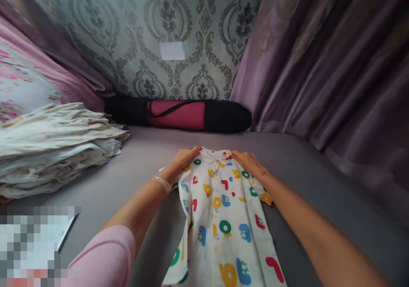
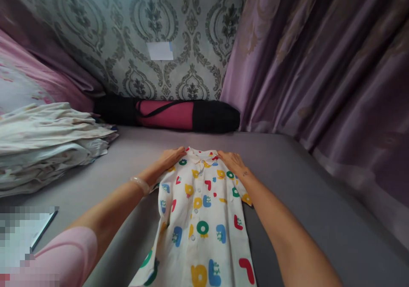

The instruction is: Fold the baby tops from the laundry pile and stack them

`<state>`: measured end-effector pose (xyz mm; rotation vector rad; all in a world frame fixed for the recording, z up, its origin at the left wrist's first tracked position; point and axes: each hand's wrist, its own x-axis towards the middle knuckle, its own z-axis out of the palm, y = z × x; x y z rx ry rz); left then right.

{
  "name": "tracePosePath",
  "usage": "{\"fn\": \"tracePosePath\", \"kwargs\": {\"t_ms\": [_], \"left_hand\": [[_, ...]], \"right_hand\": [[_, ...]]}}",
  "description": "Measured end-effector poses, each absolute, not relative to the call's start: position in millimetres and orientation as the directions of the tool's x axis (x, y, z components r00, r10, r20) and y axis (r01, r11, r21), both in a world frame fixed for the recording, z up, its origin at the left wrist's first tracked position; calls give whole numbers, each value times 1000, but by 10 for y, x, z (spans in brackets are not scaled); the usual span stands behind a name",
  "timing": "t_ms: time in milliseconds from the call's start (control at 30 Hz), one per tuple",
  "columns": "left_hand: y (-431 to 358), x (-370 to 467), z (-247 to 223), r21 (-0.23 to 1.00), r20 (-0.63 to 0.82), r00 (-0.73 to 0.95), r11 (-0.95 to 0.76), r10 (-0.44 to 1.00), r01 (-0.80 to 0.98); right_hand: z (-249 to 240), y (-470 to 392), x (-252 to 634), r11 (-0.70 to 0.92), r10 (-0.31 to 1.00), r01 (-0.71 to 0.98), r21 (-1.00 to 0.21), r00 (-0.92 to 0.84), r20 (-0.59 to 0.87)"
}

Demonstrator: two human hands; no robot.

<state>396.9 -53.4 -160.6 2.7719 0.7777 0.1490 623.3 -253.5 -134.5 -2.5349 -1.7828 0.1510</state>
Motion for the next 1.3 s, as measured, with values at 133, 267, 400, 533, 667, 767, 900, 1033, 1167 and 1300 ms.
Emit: {"fn": "tracePosePath", "kwargs": {"t_ms": [133,267,400,533,667,767,900,1033,1167,1300], "left_hand": [[-411,4034,-1643,257,48,857,-836,513,486],[-422,4073,-1610,223,24,846,-828,532,514],[-417,4018,-1481,269,-12,778,-747,628,608],[-278,3751,-1329,435,-132,720,-613,682,660],[-166,3265,-1275,646,-263,705,-423,659,636],[-166,2940,-1283,781,-294,727,-283,620,557],[-232,2737,-1278,785,-352,643,-160,680,599],[-292,2722,-1260,792,-338,556,-90,759,604],[-310,2813,-1299,818,-263,426,-34,866,574],[-307,2957,-1420,720,-170,283,-77,944,690]], "right_hand": [[-1405,-2442,6299,-331,943,939,-95,328,-51],[-1476,-2399,6350,-350,937,928,-127,347,-47],[-1461,-2391,6490,-415,908,849,-328,410,-88],[-1357,-2555,6762,-596,799,572,-563,493,-346],[-1284,-2910,6962,-723,673,233,-650,451,-586],[-1253,-3151,6958,-707,681,133,-695,393,-618],[-1208,-3318,6868,-685,710,295,-666,474,-521],[-1203,-3369,6874,-605,772,400,-688,504,-387],[-1288,-3375,6889,-621,640,191,-760,683,-351],[-1457,-3360,6822,-569,523,151,-808,825,-215]]}}
